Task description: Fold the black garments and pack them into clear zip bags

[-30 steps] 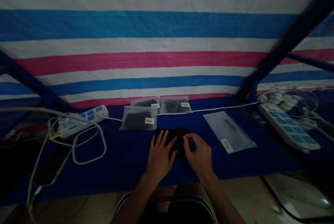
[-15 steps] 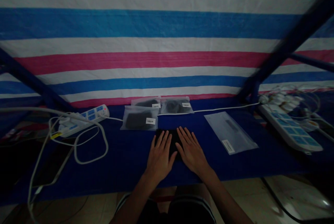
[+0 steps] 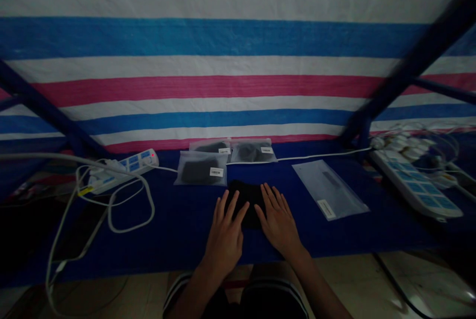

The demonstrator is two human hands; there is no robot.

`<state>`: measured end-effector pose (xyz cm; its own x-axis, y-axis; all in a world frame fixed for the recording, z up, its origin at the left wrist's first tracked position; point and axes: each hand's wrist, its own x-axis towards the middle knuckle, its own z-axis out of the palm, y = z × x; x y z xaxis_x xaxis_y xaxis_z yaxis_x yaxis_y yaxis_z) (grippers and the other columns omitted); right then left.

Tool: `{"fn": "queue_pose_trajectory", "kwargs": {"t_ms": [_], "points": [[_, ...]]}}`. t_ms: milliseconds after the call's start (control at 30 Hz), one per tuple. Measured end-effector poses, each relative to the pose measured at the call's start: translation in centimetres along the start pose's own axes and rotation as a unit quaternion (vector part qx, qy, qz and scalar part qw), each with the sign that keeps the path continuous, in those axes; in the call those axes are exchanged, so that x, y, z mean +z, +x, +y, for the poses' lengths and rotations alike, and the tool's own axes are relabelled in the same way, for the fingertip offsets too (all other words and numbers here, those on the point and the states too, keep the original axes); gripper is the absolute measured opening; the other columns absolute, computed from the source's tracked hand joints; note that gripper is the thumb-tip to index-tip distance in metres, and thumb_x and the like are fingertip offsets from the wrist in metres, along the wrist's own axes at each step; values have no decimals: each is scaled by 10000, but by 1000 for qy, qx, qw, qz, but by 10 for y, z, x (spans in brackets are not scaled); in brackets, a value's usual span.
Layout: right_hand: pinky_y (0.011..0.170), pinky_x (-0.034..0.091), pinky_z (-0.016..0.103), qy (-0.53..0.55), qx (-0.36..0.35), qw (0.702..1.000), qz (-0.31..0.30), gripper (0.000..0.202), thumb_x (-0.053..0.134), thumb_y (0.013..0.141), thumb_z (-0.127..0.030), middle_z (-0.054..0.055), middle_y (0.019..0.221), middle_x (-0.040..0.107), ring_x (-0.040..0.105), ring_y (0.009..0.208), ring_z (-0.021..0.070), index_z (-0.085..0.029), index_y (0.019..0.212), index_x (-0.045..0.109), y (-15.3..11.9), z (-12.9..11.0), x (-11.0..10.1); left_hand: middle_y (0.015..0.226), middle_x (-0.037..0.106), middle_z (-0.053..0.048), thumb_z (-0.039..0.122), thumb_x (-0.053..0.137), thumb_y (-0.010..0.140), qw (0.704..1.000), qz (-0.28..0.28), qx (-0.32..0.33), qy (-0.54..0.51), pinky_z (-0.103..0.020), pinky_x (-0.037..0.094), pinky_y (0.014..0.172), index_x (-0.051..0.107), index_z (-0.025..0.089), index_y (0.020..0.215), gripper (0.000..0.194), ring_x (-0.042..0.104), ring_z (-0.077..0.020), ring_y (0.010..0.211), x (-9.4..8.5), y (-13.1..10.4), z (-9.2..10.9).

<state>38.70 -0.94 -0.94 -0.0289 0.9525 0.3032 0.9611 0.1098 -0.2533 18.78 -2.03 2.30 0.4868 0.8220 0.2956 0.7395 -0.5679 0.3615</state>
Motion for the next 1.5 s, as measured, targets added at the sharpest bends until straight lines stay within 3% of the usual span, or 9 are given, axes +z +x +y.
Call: {"fn": "queue_pose_trajectory", "kwargs": {"t_ms": [100, 200, 400, 500, 600, 767, 1000, 1300, 1500], "points": [[1171, 401, 574, -16, 38, 999, 15, 626, 321, 1095, -499, 157, 1602, 508, 440, 1477, 370, -155, 1608, 424, -6, -5, -6, 1706, 351, -59, 80, 489, 960, 999, -10, -7, -41, -630, 368, 1257, 390, 298, 1593, 677, 243, -315, 1611, 8, -9, 20], [1053, 465, 599, -32, 71, 997, 7, 609, 351, 1079, -528, 182, 1504, 585, 521, 1350, 411, -172, 1540, 530, -11, -7, -17, 1658, 428, -97, 160, 546, 972, 998, -36, -7, -57, -621, 414, 1235, 365, 263, 1597, 659, 370, -322, 1556, 13, -14, 27], [942, 509, 565, 20, 74, 997, 0, 564, 370, 1073, -564, 180, 1287, 692, 613, 1158, 371, -196, 1360, 686, -33, 5, -36, 1614, 479, -134, 255, 713, 891, 996, -59, 14, -69, -652, 316, 1285, 518, 219, 1384, 531, 364, -334, 1564, 1, -12, 11], [966, 508, 527, 101, 56, 993, -15, 480, 398, 1078, -525, 146, 1183, 729, 648, 1117, 325, -211, 1230, 729, -44, 12, -38, 1609, 468, -175, 350, 833, 792, 994, -74, 38, -73, -670, 300, 1285, 507, 188, 1349, 666, 324, -371, 1577, -4, -16, 3], [1010, 515, 497, 167, 34, 985, 7, 410, 441, 1068, -480, 126, 1204, 724, 651, 1157, 300, -227, 1268, 694, -52, 17, -38, 1607, 461, -192, 391, 869, 749, 992, -82, 58, -74, -672, 306, 1279, 492, 181, 1355, 744, 309, -384, 1581, -5, -21, -2], [1067, 515, 470, 188, 14, 980, 67, 391, 503, 1039, -422, 123, 1344, 669, 616, 1263, 289, -240, 1358, 638, -57, 18, -37, 1580, 502, -167, 340, 809, 783, 988, -99, 87, -78, -669, 272, 1293, 520, 200, 1323, 629, 342, -365, 1570, -7, -27, -5], [1104, 478, 529, 172, -72, 982, 30, 417, 501, 1017, -396, 107, 1420, 664, 580, 1336, 322, -256, 1379, 654, -65, 22, -40, 1566, 541, -89, 117, 667, 719, 983, -117, 75, -119, -622, 261, 1316, 575, 239, 1259, 561, 387, -304, 1552, -13, -27, -4], [1124, 436, 545, 216, -101, 971, -18, 526, 433, 1031, -517, 116, 1479, 630, 533, 1393, 340, -252, 1455, 595, -66, 25, -47, 1371, 711, -50, -2, 561, 798, 974, -42, 10, -222, -579, 395, 1252, 638, 252, 1109, 409, 572, -235, 1413, -5, -24, -12], [1150, 417, 560, 234, -147, 959, -62, 855, 491, 918, -790, 165, 1509, 596, 510, 1419, 378, -211, 1547, 497, -65, 25, -53, 1360, 724, -57, 158, 641, 956, 972, 20, -53, -227, -553, 524, 1146, 676, 283, 1274, 343, 648, -253, 1321, 10, -26, -20]]}}
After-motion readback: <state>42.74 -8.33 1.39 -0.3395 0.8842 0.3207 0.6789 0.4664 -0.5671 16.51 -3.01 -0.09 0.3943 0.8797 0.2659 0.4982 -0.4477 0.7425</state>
